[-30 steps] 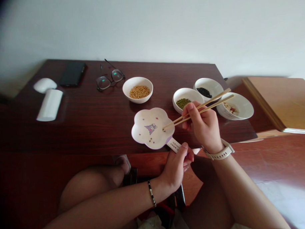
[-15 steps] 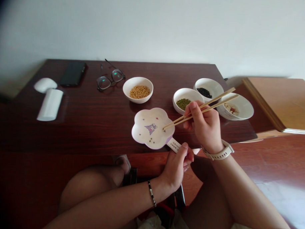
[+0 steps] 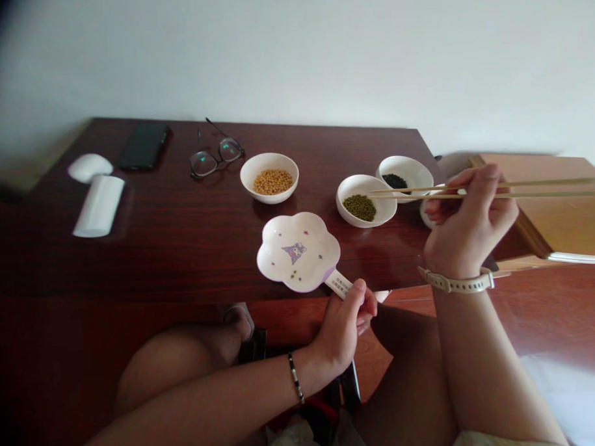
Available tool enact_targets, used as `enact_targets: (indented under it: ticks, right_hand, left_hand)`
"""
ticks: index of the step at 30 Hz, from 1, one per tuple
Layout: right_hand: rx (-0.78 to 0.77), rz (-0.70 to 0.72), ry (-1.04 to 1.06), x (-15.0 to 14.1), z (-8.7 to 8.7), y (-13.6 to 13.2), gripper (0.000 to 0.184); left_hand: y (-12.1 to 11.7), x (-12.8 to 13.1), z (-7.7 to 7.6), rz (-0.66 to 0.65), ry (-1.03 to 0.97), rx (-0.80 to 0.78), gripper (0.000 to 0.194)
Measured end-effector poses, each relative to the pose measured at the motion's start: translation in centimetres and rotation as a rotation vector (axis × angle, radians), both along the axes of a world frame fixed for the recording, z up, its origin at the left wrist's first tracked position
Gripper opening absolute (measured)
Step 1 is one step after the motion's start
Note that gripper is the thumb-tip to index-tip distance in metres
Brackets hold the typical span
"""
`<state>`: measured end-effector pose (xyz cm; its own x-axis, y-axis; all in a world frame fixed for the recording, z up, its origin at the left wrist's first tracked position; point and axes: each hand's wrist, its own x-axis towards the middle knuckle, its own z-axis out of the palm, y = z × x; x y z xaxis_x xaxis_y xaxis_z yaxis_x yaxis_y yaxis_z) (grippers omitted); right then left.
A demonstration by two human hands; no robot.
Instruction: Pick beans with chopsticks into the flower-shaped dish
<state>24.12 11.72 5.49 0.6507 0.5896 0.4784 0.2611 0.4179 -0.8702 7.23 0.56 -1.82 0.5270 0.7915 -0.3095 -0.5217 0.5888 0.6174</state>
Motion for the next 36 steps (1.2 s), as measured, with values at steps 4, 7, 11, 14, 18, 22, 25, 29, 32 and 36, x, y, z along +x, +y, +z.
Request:
enact_targets:
  ticks: [4,7,11,14,18,22,25,29,32,36]
  right_hand:
    - [-0.056,0.078,-0.021,-1.3,-0.6,-0.3,0.038]
    - [-0.165,0.290,-0.022,-4.1,-0.7,-1.5,0.038]
    - [-0.342,0.607,-0.100,-7.0,-0.4,-3.0,0.041]
    - [-0.401,0.704,-0.117,-7.7,-0.5,-3.4,0.042]
    - [-0.449,0.725,-0.131,-7.8,-1.0,-3.4,0.043]
    - [-0.465,0.734,-0.172,-8.0,-1.1,-3.4,0.043]
    - [-0.470,0.758,-0.175,-8.1,-1.2,-3.4,0.042]
    - [-0.480,0.756,-0.169,-8.2,-1.3,-3.4,0.043]
    - [-0.480,0.740,-0.166,-8.2,-1.4,-3.3,0.044]
    - [-0.475,0.727,-0.168,-8.3,-1.4,-3.4,0.044]
  left_hand:
    - [0.0,0.1,0.0,0.004,0.001,-0.016,0.061]
    - [0.0,0.1,0.1,0.003,0.008,-0.027,0.062]
    - [0.1,0.2,0.3,0.020,0.020,-0.038,0.060]
    - [0.2,0.3,0.4,0.045,0.016,-0.053,0.057]
    - [0.2,0.3,0.6,0.060,0.020,-0.065,0.055]
    - [0.3,0.3,0.8,0.060,0.009,-0.063,0.051]
    - [0.4,0.3,0.9,0.060,0.006,-0.060,0.048]
    - [0.4,0.4,1.0,0.069,0.001,-0.067,0.045]
    - [0.4,0.4,0.9,0.068,0.001,-0.072,0.047]
    - [0.4,0.4,0.9,0.074,-0.004,-0.073,0.048]
